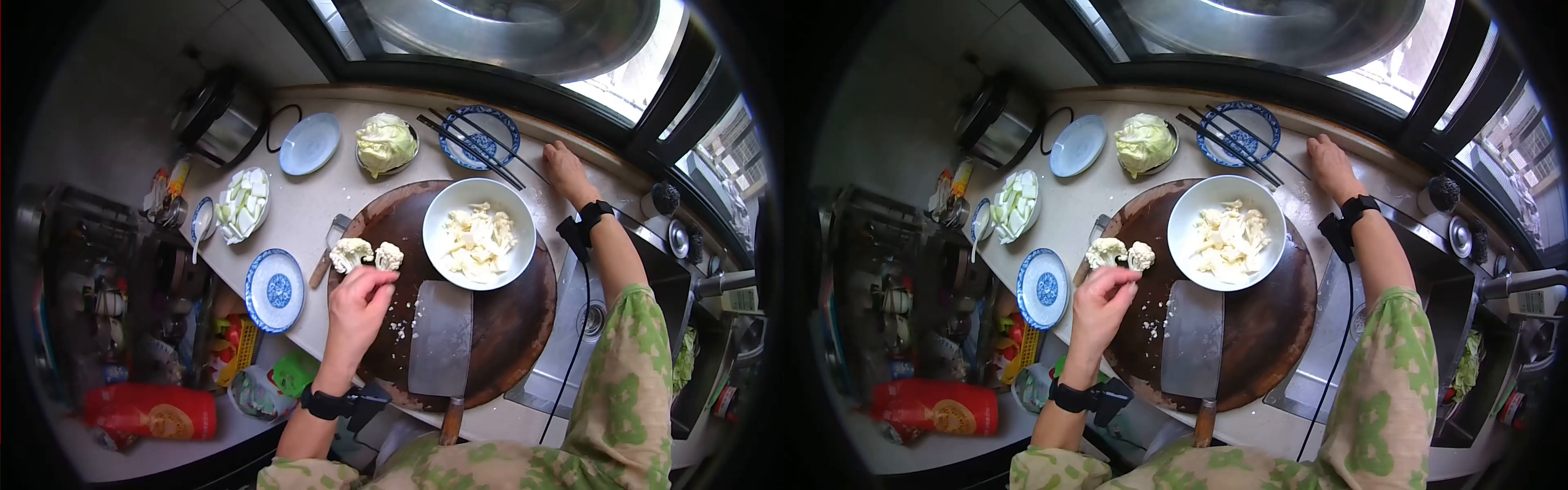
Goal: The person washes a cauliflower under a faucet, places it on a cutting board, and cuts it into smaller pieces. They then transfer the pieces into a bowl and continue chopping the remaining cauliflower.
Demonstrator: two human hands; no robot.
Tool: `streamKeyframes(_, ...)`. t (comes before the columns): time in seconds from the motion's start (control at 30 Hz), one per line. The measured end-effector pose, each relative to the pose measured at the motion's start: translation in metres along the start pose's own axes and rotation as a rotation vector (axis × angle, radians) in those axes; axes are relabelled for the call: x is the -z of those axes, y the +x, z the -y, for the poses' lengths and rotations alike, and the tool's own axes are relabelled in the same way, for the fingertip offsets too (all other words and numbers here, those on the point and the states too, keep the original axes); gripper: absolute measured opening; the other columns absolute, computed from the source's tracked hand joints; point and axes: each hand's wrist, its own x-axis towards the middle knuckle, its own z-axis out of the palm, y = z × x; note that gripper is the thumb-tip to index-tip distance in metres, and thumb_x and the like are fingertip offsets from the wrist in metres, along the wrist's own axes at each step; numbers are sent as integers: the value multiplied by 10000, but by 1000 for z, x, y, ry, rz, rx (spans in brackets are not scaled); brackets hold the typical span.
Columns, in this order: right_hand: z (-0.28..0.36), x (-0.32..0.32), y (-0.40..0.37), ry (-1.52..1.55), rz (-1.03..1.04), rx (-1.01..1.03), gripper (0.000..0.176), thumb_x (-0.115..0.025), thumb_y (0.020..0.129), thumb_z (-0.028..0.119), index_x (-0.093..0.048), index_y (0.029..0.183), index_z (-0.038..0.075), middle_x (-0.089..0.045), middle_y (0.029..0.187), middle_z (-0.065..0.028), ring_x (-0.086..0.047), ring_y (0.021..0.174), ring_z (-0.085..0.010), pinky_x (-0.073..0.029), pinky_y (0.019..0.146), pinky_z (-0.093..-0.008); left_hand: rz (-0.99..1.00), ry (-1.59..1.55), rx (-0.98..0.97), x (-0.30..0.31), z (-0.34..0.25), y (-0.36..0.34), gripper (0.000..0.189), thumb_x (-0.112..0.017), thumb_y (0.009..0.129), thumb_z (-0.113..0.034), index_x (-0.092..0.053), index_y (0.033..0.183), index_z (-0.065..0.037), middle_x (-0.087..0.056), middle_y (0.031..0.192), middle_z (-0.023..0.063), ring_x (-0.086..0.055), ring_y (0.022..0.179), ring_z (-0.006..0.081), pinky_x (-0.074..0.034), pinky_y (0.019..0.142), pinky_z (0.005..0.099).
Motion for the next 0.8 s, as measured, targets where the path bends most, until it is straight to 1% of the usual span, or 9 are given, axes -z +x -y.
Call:
streamKeyframes(0.1, 4, 17, -10, 95, 58, -50, 82, -554, 774, 65, -570, 844, 25, -568, 907, -187, -577, 876, -387, -468, 769, -444, 105, 274, -212, -11, 33, -31, 323, -565, 778, 31, -627, 1092, -11, -607, 1129, 162, -556, 1067, 334, -455, 935, 390)
streamKeyframes(0.17, 16, 42, -21, 220, -208, -22, 102, -553, 781, 51, -575, 875, 21, -581, 861, -160, -601, 793, -326, -490, 705, -394, 195, 363, -315, -26, 39, -49, 415, -544, 785, 24, -555, 1199, 13, -523, 1270, 200, -476, 1186, 384, -396, 1014, 427)
streamKeyframes(0.23, 59, 90, -37, 407, -233, -50, 105, -564, 785, 21, -581, 889, 22, -573, 826, -132, -609, 745, -279, -501, 675, -361, 201, 539, -400, -26, 34, -58, 419, -545, 770, 26, -549, 1189, 46, -522, 1257, 213, -482, 1179, 377, -414, 998, 420)
streamKeyframes(0.3, 101, 116, -60, 503, -234, 168, 111, -598, 798, 15, -587, 908, 24, -569, 826, -113, -616, 733, -250, -507, 668, -344, 180, 505, -414, -25, 38, -68, 389, -547, 757, 25, -560, 1145, 51, -539, 1202, 205, -504, 1126, 366, -444, 949, 406)
streamKeyframes(0.37, 140, 122, -81, 552, 19, 260, 125, -630, 811, 53, -604, 932, 35, -592, 909, -120, -626, 794, -273, -516, 693, -359, 154, 474, -434, -24, 41, -77, 359, -549, 743, 25, -572, 1100, 56, -555, 1147, 197, -527, 1074, 355, -473, 899, 392)
streamKeyframes(0.43, 168, 118, -99, 273, -23, 404, 154, -644, 824, 100, -619, 967, 48, -600, 1019, -129, -621, 876, -295, -521, 727, -370, 158, 451, -435, -23, 42, -80, 201, -557, 721, 19, -571, 922, 35, -548, 950, 161, -544, 903, 320, -497, 762, 377)
streamKeyframes(0.5, 189, 123, -124, 229, -112, 384, 179, -639, 831, 109, -627, 1002, 54, -596, 1089, -132, -606, 946, -312, -520, 761, -376, 178, 423, -473, -22, 50, -73, 174, -572, 707, 53, -584, 877, 20, -557, 905, 143, -547, 849, 313, -494, 734, 385)
streamKeyframes(0.7, 246, 132, -264, 357, -90, -165, 145, -664, 797, 111, -618, 906, 28, -592, 841, -147, -606, 754, -330, -497, 640, -388, 49, 83, -480, -20, 34, -28, 94, -585, 716, 42, -560, 795, -4, -552, 758, 147, -575, 732, 335, -477, 656, 404)
streamKeyframes(0.8, 297, 113, -320, 379, 114, -364, 361, -729, 774, 234, -585, 1034, 28, -545, 888, -145, -594, 750, -332, -496, 651, -397, -40, -161, -590, -33, -7, 8, 102, -590, 758, 6, -575, 857, -12, -583, 841, 155, -580, 828, 328, -472, 713, 421)
